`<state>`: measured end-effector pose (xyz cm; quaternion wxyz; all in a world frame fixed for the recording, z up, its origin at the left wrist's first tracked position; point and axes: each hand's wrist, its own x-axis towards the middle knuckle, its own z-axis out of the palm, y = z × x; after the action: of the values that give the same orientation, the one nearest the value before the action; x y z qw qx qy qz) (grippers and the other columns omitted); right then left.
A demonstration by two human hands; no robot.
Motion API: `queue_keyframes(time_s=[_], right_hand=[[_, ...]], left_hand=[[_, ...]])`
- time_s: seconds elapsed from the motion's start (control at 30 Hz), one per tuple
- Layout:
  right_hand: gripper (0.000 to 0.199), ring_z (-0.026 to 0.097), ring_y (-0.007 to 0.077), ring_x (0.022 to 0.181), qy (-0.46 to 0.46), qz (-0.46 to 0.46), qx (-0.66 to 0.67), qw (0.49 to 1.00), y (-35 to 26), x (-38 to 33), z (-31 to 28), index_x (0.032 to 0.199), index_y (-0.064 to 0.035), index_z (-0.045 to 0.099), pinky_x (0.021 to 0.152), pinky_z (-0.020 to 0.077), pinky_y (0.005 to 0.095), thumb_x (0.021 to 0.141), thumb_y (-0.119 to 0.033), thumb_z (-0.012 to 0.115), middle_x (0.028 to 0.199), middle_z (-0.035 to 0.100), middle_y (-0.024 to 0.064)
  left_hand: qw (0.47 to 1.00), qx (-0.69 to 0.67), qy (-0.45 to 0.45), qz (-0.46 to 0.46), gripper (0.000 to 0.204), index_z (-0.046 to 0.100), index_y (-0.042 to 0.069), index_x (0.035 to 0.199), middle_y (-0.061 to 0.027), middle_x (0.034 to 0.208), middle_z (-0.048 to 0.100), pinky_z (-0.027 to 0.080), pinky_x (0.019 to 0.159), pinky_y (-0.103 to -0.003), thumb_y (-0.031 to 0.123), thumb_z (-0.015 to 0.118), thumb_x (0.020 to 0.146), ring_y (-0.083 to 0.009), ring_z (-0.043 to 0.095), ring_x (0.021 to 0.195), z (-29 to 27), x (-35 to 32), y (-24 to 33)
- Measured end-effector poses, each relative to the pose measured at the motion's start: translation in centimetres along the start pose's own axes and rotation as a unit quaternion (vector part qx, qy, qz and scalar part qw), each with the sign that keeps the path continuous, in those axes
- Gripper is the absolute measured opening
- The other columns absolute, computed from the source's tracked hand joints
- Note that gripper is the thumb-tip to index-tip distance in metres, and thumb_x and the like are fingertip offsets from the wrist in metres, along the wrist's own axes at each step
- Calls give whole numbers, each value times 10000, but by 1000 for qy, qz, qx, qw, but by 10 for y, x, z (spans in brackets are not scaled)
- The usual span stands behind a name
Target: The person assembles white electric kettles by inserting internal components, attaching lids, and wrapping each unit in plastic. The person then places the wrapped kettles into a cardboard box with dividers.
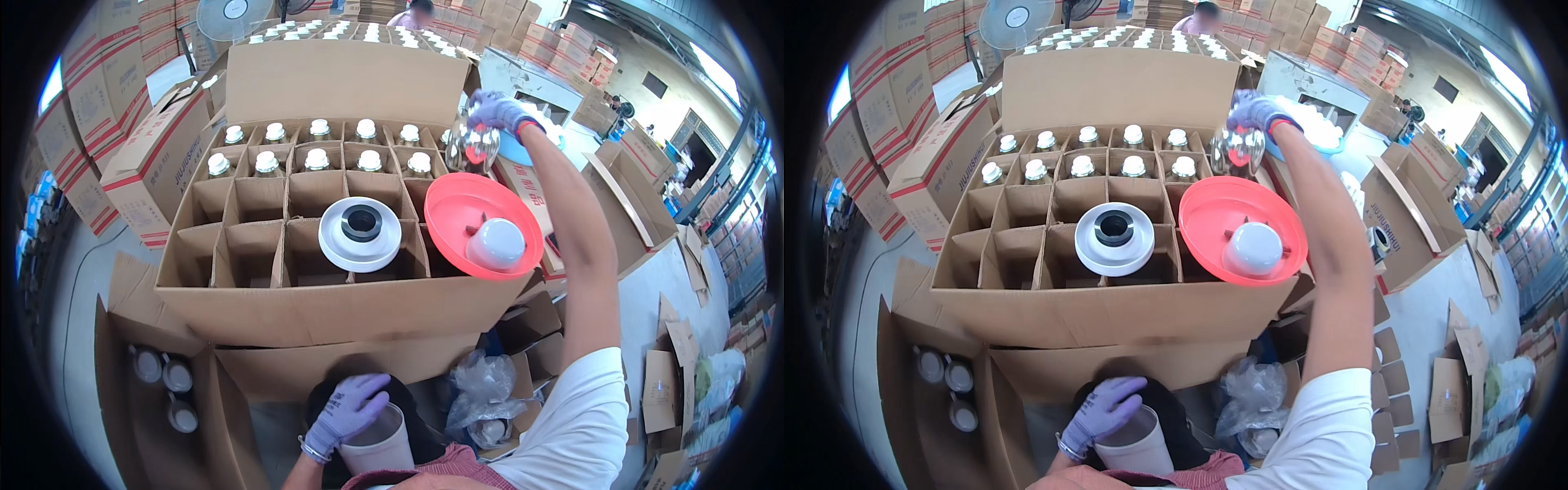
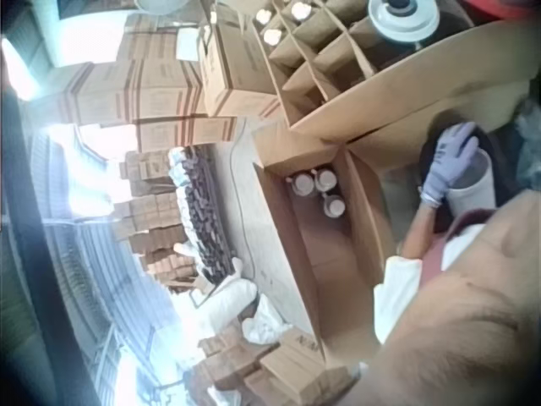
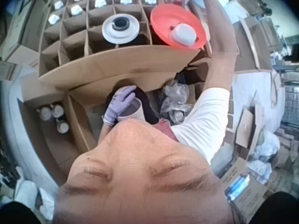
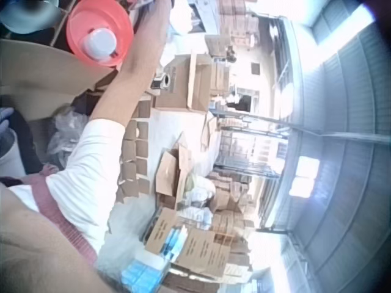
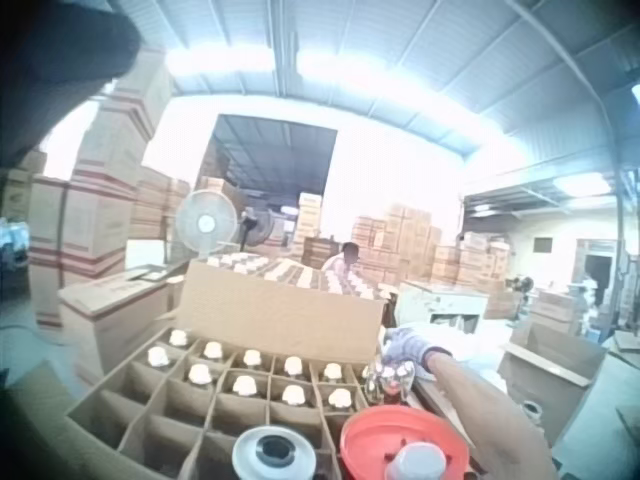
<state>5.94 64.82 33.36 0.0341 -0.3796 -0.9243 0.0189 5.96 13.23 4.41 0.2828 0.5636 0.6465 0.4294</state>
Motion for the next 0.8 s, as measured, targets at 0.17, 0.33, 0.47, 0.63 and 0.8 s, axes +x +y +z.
queue_keyframes(time_s=[0.17, 0.33, 0.47, 0.63, 0.8], right_hand=[[522, 581, 357, 1091, 290, -177, 48, 939, -42, -131, -36, 1239, -75, 534, 963, 458, 413, 787, -265, 710, 1194, 552, 199], [539, 586, 248, 1071, 231, -336, 314, 857, -107, -294, 17, 1251, -42, 515, 895, 481, 354, 781, -132, 763, 1116, 559, 130], [570, 589, 374, 1034, 265, -419, 316, 809, -144, -387, 115, 1193, -95, 538, 874, 509, 431, 696, -150, 812, 1150, 544, 168], [617, 543, 380, 1147, 105, -351, 442, 819, -146, -432, 222, 1275, -58, 519, 958, 472, 432, 747, -211, 800, 1266, 506, 196], [617, 461, 377, 1298, -4, -245, 478, 844, -117, -494, 277, 1378, -11, 472, 1101, 371, 431, 845, -210, 709, 1398, 464, 210]], left_hand=[[970, -161, 185, -8, 419, 578, 11, 1318, -167, 1290, 616, 463, 1033, -391, 190, 610, 941, -277, 541, 1265, -16, 4, 26], [836, -480, 244, 103, 787, 145, 63, 1566, -151, 1495, 396, 475, 1034, -486, 410, 554, 990, -316, 476, 1309, -60, 20, 80], [820, -534, 179, 101, 703, 309, 66, 1507, -106, 1441, 474, 447, 1066, -447, 550, 417, 1009, -261, 463, 1326, -64, -8, 71], [895, -368, 253, 6, 646, 421, 13, 1433, -141, 1349, 541, 399, 1087, -369, 356, 604, 917, -220, 520, 1252, -71, -39, 47], [972, -137, 175, -76, 735, 423, -25, 1410, -137, 1312, 534, 425, 1049, -342, 122, 734, 761, -210, 524, 1216, -68, -90, 29]])
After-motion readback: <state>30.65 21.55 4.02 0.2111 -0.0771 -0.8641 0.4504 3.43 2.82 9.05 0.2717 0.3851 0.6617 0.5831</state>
